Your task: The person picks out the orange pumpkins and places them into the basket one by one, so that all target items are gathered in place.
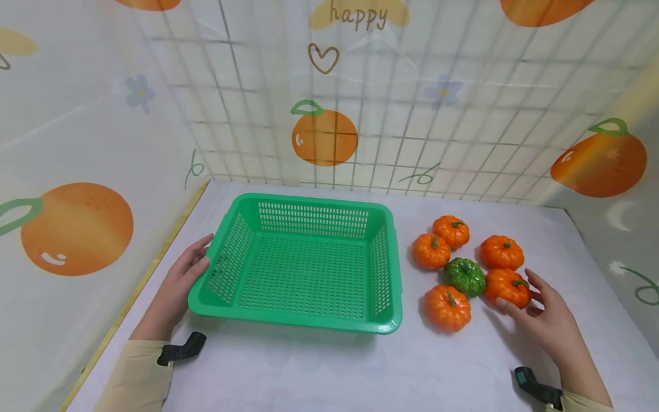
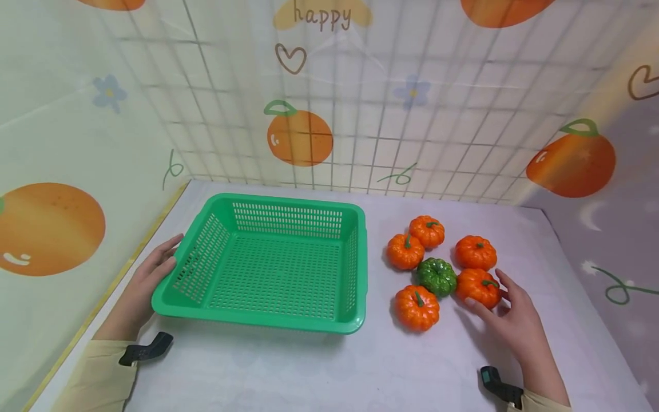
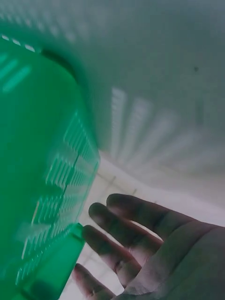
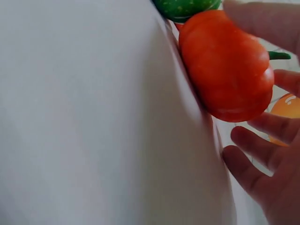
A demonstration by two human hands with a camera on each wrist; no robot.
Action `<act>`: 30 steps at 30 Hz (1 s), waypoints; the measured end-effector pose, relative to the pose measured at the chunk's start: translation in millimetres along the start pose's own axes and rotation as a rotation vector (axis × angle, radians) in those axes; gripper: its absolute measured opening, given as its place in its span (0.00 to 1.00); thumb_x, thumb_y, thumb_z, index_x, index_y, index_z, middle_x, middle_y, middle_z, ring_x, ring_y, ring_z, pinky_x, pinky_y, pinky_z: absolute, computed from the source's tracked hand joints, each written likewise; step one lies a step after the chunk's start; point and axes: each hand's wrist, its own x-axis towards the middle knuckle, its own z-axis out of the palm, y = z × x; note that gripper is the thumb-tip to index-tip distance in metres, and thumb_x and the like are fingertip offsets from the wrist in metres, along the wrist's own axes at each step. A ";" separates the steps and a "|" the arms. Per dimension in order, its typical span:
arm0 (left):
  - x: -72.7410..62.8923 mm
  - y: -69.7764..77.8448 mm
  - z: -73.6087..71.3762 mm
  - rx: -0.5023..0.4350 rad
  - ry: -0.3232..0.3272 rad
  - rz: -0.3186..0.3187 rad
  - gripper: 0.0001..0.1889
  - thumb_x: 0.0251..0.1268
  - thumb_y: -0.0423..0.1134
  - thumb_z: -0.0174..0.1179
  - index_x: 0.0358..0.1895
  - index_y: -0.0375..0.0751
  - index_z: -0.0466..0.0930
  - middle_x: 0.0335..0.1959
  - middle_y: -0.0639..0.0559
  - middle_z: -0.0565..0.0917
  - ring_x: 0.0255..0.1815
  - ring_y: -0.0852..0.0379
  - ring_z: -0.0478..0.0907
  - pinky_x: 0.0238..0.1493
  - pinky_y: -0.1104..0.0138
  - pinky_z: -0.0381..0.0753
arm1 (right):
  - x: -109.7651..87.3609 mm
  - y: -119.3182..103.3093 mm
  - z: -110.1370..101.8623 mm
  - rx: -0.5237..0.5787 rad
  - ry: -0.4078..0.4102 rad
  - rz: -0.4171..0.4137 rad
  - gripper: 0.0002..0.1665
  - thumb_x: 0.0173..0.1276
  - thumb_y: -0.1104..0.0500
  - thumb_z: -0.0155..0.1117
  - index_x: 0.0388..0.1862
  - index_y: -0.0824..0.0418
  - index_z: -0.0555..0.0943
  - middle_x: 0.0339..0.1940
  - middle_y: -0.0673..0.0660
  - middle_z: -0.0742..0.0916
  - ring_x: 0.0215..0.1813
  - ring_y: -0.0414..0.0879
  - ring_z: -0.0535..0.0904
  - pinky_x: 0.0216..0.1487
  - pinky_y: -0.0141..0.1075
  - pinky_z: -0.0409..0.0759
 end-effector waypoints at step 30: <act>-4.6 -0.9 6.4 -0.129 -0.013 -0.017 0.27 0.80 0.55 0.43 0.78 0.64 0.55 0.69 0.46 0.67 0.56 0.51 0.77 0.48 0.67 0.80 | 12.5 -50.9 -36.2 -0.067 0.043 -0.175 0.58 0.63 0.41 0.71 0.81 0.61 0.51 0.71 0.75 0.66 0.57 0.73 0.72 0.36 0.30 0.80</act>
